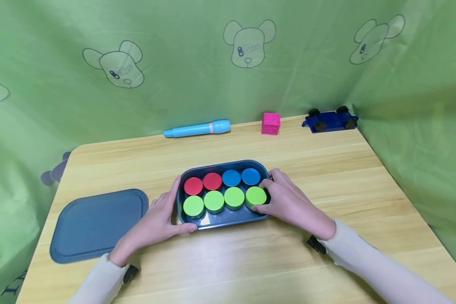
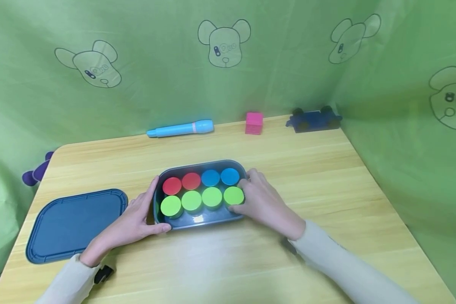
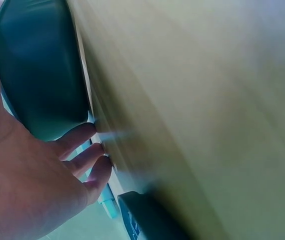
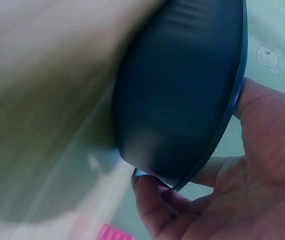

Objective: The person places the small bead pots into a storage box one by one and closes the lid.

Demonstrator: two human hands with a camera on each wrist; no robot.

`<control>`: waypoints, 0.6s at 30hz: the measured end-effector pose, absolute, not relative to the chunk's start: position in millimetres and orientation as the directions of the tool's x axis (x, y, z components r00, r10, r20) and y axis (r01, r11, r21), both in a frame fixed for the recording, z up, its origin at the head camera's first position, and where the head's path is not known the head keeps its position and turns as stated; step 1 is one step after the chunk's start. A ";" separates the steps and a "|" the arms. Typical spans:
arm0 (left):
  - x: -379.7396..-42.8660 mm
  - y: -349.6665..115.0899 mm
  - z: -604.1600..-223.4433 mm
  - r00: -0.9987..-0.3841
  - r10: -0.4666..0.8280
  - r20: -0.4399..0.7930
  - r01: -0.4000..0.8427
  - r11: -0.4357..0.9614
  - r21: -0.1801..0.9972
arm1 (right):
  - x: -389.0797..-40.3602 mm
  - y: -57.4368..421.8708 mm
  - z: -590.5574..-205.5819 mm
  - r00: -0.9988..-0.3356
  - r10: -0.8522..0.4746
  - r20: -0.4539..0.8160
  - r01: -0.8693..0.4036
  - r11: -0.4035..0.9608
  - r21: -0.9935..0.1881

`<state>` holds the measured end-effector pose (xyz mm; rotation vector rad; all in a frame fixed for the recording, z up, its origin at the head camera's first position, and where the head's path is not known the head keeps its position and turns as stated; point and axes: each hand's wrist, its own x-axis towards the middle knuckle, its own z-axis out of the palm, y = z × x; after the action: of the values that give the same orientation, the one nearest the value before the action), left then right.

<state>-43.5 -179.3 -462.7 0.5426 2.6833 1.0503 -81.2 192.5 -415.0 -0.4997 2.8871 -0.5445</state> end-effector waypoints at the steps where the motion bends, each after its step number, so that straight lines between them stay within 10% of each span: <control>1: -43.6 -179.0 -462.7 -0.910 0.410 -0.062 0.260 0.679 0.687 | -81.7 191.8 -414.5 -0.930 -0.352 -0.100 -0.295 0.883 -0.366; 18: -37.2 -180.4 -458.5 -0.912 0.405 -0.068 0.247 0.673 0.697 | -79.2 198.4 -420.0 -0.934 -0.353 -0.049 -0.293 0.839 -0.458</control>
<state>-37.2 -180.4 -458.5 0.5282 2.6702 1.0653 -79.2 198.4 -420.0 -0.5096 2.8855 -0.6870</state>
